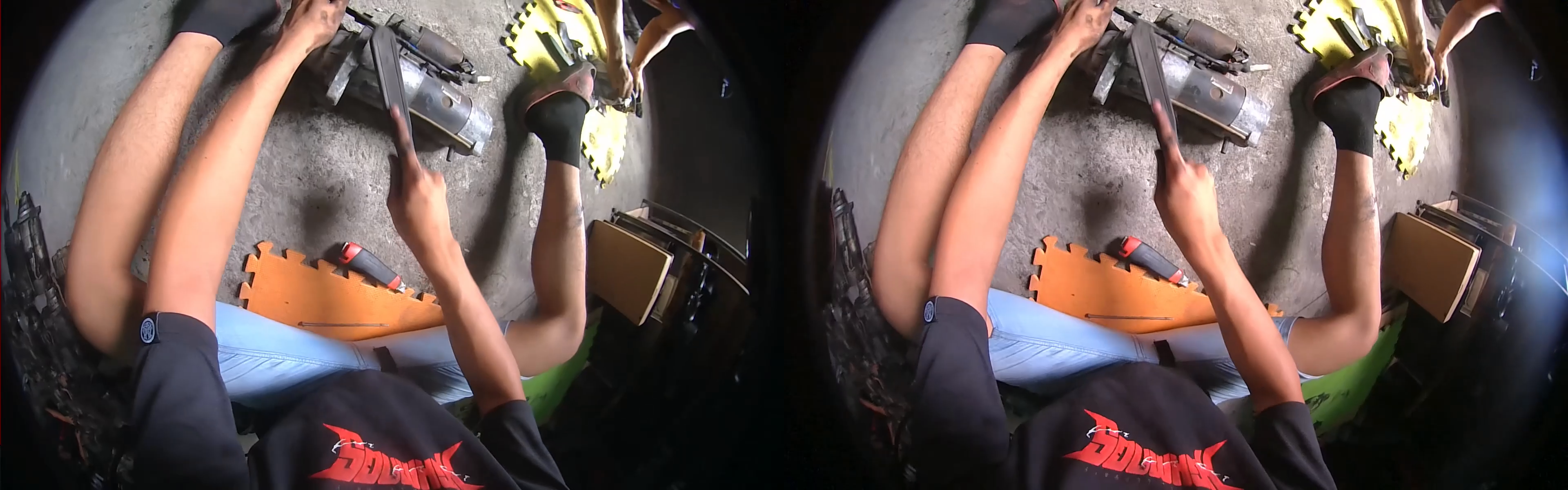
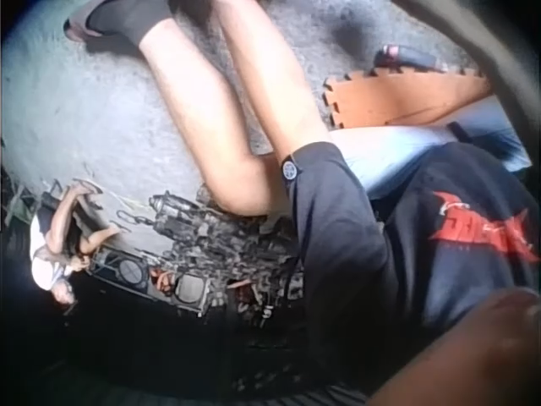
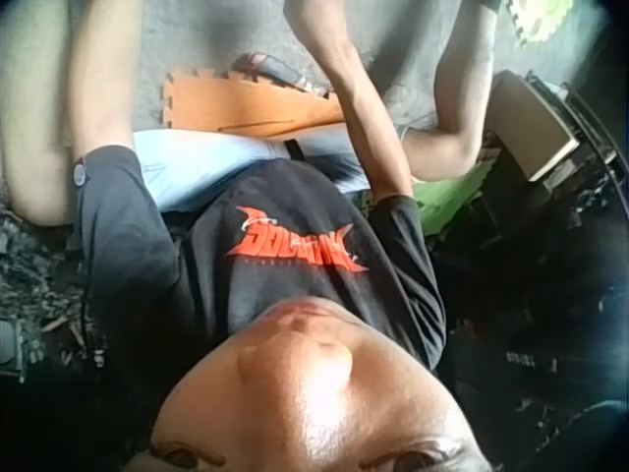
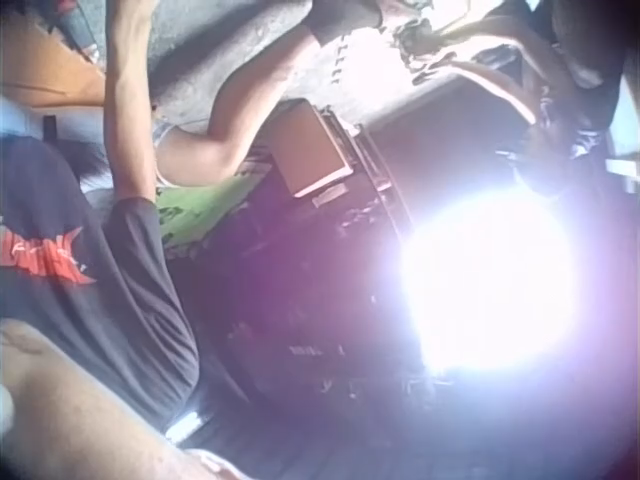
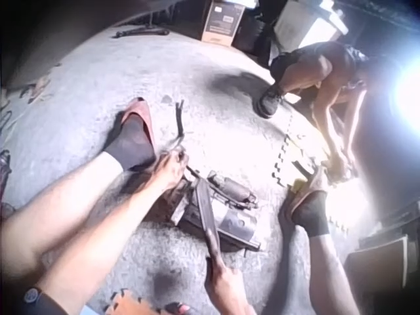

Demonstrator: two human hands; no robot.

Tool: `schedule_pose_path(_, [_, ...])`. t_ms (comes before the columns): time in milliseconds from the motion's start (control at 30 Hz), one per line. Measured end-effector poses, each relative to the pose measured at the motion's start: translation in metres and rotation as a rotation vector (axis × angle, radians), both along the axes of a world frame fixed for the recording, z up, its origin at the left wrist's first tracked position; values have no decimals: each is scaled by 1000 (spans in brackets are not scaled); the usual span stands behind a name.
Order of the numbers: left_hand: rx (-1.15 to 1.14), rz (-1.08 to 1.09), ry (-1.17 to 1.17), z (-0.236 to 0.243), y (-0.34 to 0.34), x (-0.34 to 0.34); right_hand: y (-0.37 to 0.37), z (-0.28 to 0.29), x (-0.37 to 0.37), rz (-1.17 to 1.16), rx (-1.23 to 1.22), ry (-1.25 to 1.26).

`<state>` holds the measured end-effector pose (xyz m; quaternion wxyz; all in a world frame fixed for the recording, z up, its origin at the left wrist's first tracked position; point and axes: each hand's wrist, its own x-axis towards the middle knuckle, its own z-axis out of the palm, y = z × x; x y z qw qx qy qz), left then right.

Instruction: Repairing or cleaning a car starter motor on the floor using tools.

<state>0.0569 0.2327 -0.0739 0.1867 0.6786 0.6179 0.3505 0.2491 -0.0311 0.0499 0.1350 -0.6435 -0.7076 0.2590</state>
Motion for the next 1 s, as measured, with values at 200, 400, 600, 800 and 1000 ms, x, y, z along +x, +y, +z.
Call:
schedule_pose_path(200, [47,34,-148,34,-3,-16,40,18,-36,-31,171,106])
schedule_pose_path(400, [-63,39,-353,17,-5,16,-73,85,25,-255,-362,-24])
schedule_pose_path(600, [77,51,-192,35,-22,15,-93,61,54,-219,38,43])
schedule_pose_path(800, [85,-74,-384,35,-39,-19,8,25,9,19,25,-25])
schedule_pose_path(1000, [154,45,-337,44,-46,-16,-2,9,6,55,102,-11])
